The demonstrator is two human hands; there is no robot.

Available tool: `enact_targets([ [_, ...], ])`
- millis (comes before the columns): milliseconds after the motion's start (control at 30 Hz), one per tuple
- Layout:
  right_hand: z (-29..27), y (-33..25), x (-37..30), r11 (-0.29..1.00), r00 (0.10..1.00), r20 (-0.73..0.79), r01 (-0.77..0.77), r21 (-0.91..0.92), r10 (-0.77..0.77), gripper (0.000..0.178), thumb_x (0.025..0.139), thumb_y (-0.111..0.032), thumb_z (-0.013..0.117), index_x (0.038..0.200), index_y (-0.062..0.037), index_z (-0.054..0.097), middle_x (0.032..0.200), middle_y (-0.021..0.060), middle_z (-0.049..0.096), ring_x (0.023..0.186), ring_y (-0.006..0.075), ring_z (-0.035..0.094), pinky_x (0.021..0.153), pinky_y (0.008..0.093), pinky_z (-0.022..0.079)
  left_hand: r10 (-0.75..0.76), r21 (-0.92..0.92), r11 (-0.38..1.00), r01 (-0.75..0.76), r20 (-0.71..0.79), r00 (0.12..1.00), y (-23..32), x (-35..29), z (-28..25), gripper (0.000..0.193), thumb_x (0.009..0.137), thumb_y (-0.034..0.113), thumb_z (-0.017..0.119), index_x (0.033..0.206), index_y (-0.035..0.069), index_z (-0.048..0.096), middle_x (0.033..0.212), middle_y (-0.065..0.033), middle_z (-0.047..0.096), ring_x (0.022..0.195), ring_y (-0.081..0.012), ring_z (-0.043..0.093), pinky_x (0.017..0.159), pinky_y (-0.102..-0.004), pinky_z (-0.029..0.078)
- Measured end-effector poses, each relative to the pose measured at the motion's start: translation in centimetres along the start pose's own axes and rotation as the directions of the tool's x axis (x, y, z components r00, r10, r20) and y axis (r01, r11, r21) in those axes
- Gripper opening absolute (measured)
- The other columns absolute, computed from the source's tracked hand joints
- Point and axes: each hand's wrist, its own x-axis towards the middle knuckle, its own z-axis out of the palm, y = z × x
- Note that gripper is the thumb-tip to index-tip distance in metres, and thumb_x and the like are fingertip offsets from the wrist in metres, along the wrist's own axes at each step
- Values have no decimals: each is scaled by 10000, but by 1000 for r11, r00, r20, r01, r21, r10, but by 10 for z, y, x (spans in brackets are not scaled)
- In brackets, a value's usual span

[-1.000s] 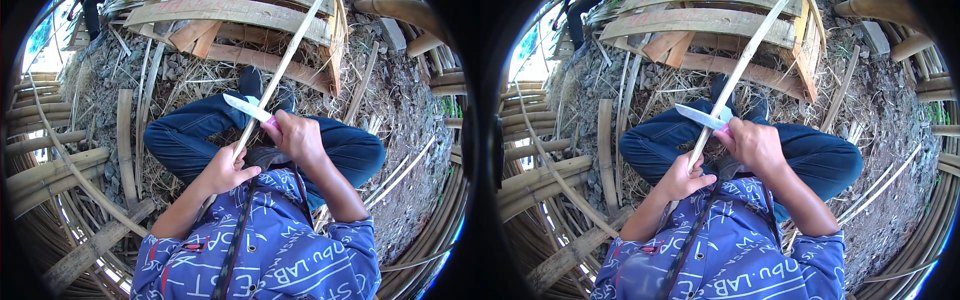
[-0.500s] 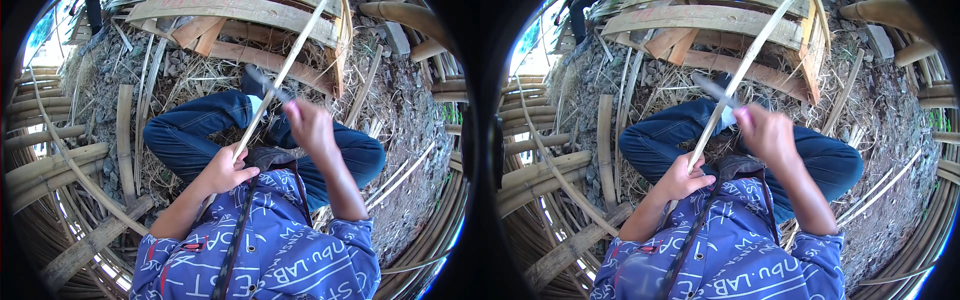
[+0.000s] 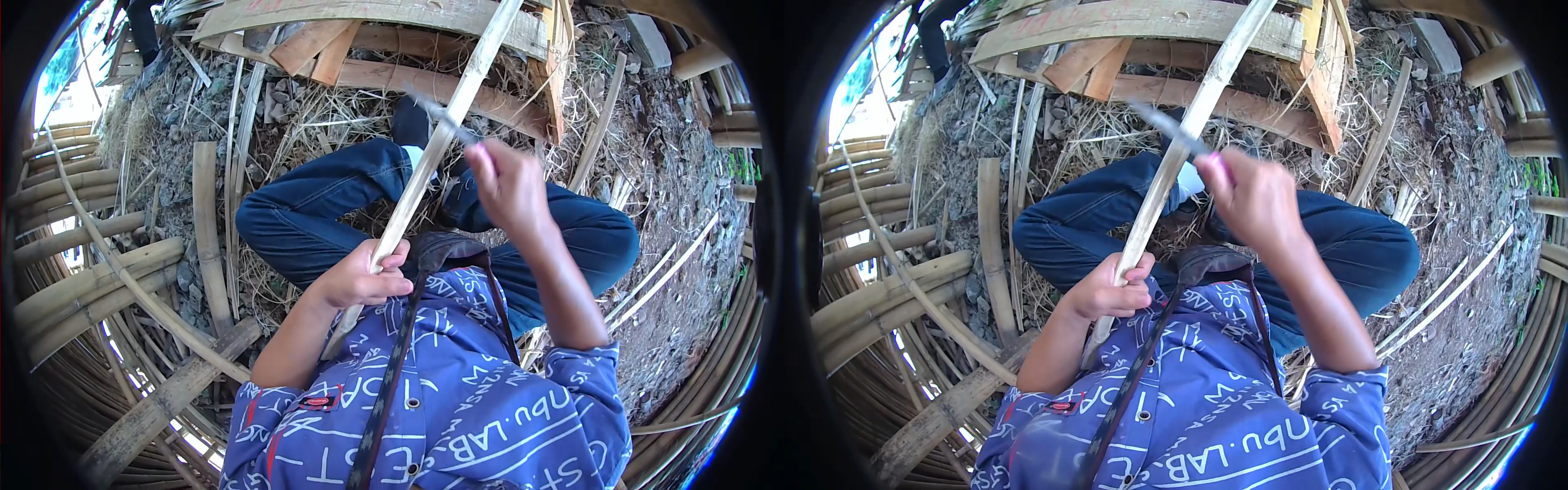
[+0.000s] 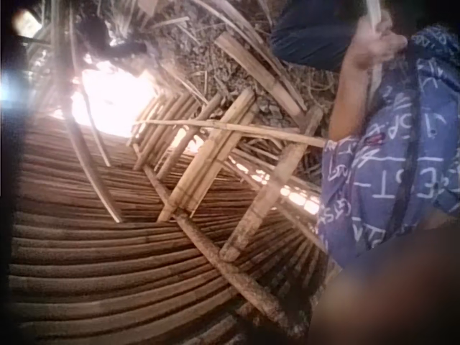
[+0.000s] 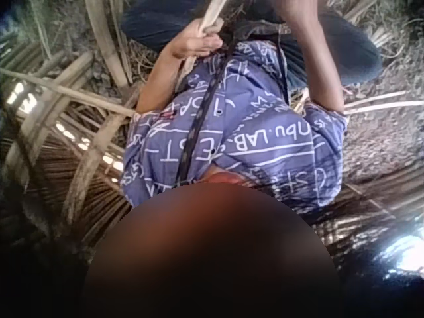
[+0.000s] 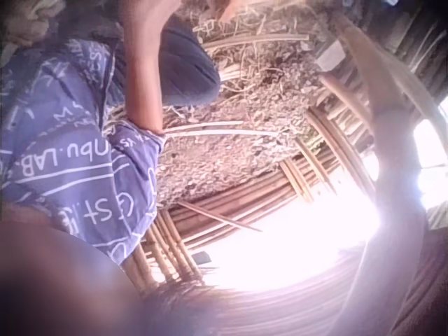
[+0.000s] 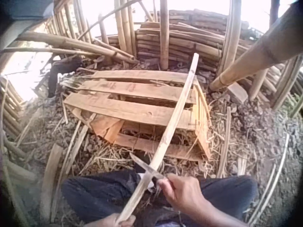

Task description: The person shaves a thin strip of wood using a knife while sitting on the ground.

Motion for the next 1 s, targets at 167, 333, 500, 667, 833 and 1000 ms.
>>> enact_targets([
  [167, 16, -9, -41, 911, 984, 114, -167, 376, 133, 359, 916, -259, 558, 688, 17, 524, 526, 192, 465, 452, 330, 490, 464, 380, 380, -1, -355, 933, 56, 153, 988, 0, 6, -5, 296, 923, 312, 574, 872, 111, 363, 512, 68, 301, 381, -13, 273, 304, -170, 224],
  [333, 32, 8, -65, 812, 965, 131, -260, 523, 225, 416, 959, -258, 511, 662, 30, 465, 492, 71, 367, 491, 94, 323, 443, 322, 316, 77, 190, 981, -20, -297, 952, 6, 3, 8, 324, 950, 391, 506, 918, 81, 420, 517, 14, 424, 355, -45, 396, 321, -198, 355],
  [500, 13, 0, -62, 845, 973, 145, -227, 485, 178, 400, 950, -255, 526, 669, 27, 480, 488, 95, 402, 454, 135, 367, 441, 328, 332, 166, 398, 917, 6, -396, 903, 13, -6, 22, 316, 899, 323, 620, 807, 61, 471, 540, 7, 492, 377, -40, 436, 341, -194, 369],
  [667, 7, -18, -65, 890, 963, 256, -192, 413, 89, 350, 916, -265, 564, 695, 3, 523, 538, 191, 481, 498, 386, 503, 471, 388, 395, 343, 641, 765, -64, -321, 883, 9, -6, 23, 355, 757, 137, 755, 703, 116, 405, 542, 85, 358, 442, -5, 315, 399, -207, 238],
  [833, 26, -3, -54, 806, 960, 263, -233, 544, 100, 379, 952, -248, 530, 722, 54, 531, 514, 123, 404, 500, 126, 359, 466, 337, 362, 275, 573, 818, -53, -308, 911, -1, -1, 17, 415, 751, 112, 746, 669, 142, 340, 542, 89, 328, 452, -5, 276, 407, -221, 206],
  [1000, 10, -11, -43, 827, 927, 373, -243, 507, 44, 415, 955, -283, 529, 731, 66, 537, 528, 90, 372, 554, 92, 327, 473, 333, 348, 221, 510, 860, -31, -315, 923, 3, 1, 18, 405, 781, 91, 702, 664, 144, 317, 505, 68, 360, 397, -9, 331, 364, -213, 229],
])
